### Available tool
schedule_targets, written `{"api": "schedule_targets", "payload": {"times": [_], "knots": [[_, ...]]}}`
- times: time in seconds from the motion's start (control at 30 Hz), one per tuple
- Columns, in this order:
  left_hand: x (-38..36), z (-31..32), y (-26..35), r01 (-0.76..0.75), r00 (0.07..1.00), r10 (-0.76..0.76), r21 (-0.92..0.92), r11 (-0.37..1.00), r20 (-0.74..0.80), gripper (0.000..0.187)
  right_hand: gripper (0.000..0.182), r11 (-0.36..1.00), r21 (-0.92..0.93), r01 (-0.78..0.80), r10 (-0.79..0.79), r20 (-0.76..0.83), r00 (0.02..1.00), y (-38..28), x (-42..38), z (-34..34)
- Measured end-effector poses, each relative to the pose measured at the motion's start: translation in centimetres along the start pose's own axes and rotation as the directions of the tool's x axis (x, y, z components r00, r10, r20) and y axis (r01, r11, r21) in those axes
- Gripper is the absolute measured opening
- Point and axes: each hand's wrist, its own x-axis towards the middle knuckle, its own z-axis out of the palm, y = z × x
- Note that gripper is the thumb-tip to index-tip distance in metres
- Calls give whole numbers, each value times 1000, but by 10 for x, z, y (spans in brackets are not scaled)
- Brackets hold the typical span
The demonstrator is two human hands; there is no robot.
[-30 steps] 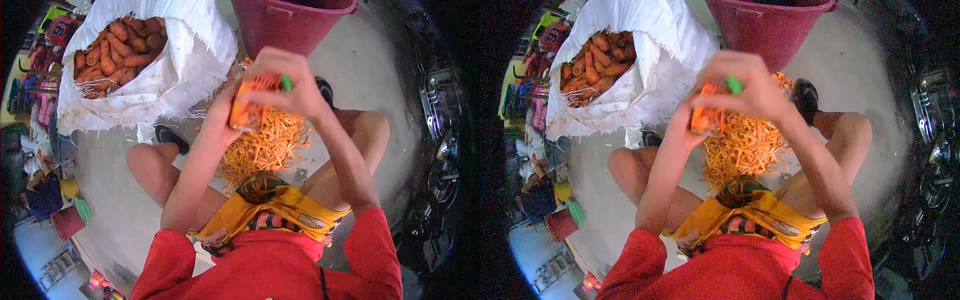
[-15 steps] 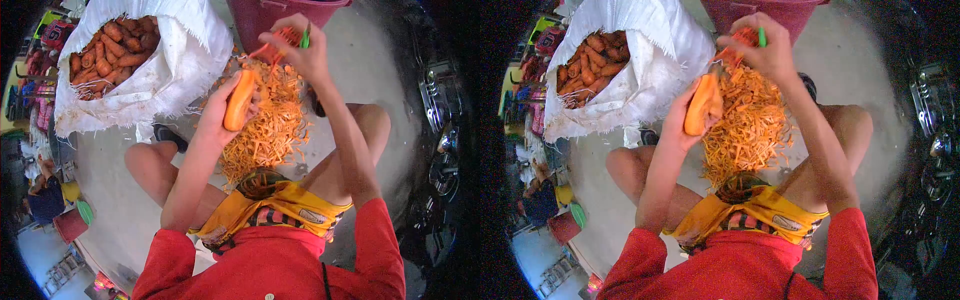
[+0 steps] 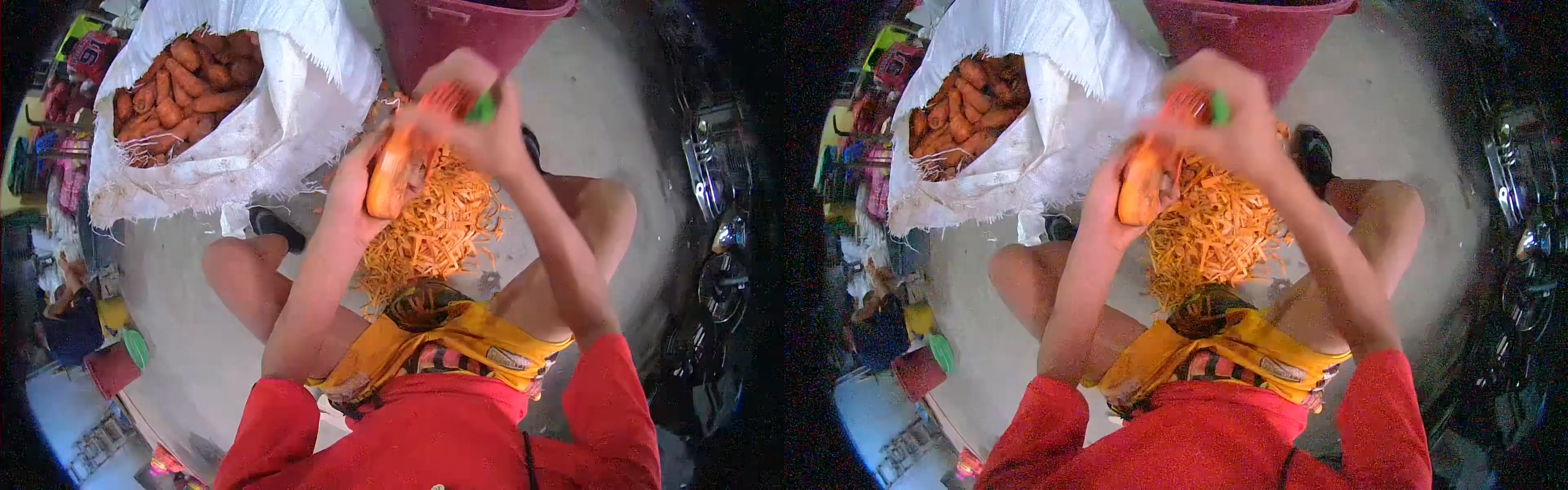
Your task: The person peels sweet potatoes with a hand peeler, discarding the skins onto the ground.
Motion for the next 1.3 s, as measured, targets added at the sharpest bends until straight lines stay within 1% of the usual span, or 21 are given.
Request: {"api": "schedule_targets", "payload": {"times": [0.07, 0.1, 0.13, 0.23, 0.33, 0.37, 0.43, 0.47, 0.6, 0.63, 0.67, 0.73, 0.83, 0.93, 1.0, 1.1, 1.17, 1.2, 1.23, 1.27, 1.3], "knots": [[-2, 0, -1, -45, 997, 53, 127, 991, -57, 35, 31, 929, -124, 350, -296, 320, 900, -24, -9, 5], [0, -3, -2, -38, 997, 46, 126, 991, -65, 35, 32, 917, -172, 360, -299, 300, 906, -18, -3, 2], [5, -9, -1, -23, 999, 26, 74, 997, -34, 36, 32, 923, -175, 343, -283, 298, 912, -6, -1, -1], [8, -16, -1, 39, 998, -38, -24, 999, 59, 34, 32, 935, -307, 178, -226, -125, 966, 28, 29, -13], [4, -6, -1, 89, 993, -86, -33, 996, 84, 32, 32, 981, -109, 162, -162, 6, 987, 10, 8, -2], [-1, 9, -2, 4, 1000, -3, 17, 1000, -24, 32, 32, 943, -86, 320, -299, 197, 934, -7, 2, -1], [2, 5, 2, -76, 988, 86, 82, 994, -128, 34, 28, 921, -145, 361, -324, 228, 918, -6, 4, -1], [8, -17, 3, -17, 999, 20, 105, 994, -27, 34, 25, 899, -204, 388, -332, 262, 906, -6, -1, -3], [5, -11, -5, 110, 984, -99, -70, 991, 147, 32, 35, 978, -192, 82, -106, -118, 987, 46, 27, -23], [8, -11, -2, 106, 984, -95, -67, 992, 152, 32, 33, 994, 23, -105, 106, -62, 992, 28, 18, -18], [8, -15, 0, 80, 988, -77, -16, 997, 133, 30, 33, 994, 26, -103, 105, -57, 993, 12, 11, -12], [9, -17, 3, 47, 992, -51, 39, 998, 112, 29, 26, 923, -51, 381, -350, 299, 888, -17, -1, -1], [7, -26, -2, 11, 999, -14, 53, 999, 50, 31, 27, 936, -123, 330, -302, 203, 932, 4, 3, -2], [14, -30, 0, 270, 935, -216, -167, 948, 283, 33, 27, 932, -306, 194, -193, 33, 981, 19, 20, -18], [7, -18, -3, 151, 974, -124, -139, 979, 188, 35, 28, 990, 120, -69, 66, 29, 997, 10, 10, -11], [-11, 11, -1, -48, 997, 54, 108, 993, -51, 34, 28, 981, 22, 193, -192, 228, 954, -21, -5, 2], [-8, 3, -1, -20, 998, 29, 160, 987, -55, 33, 30, 953, -91, 290, -244, 344, 907, -9, -3, -2], [-2, -3, -1, 8, 999, 2, 209, 978, -47, 32, 30, 956, -97, 277, -230, 341, 911, 10, 4, -10], [17, -42, 0, 128, 974, -132, 33, 991, 183, 35, 31, 951, -200, 236, -201, 182, 963, 27, 17, -18], [16, -39, -2, 129, 973, -132, 29, 991, 190, 35, 31, 939, -290, 182, -185, 18, 983, 39, 25, -22], [12, -34, -2, 138, 974, -130, -31, 990, 186, 35, 31, 998, -37, 48, -51, -86, 995, 50, 25, -20]]}}
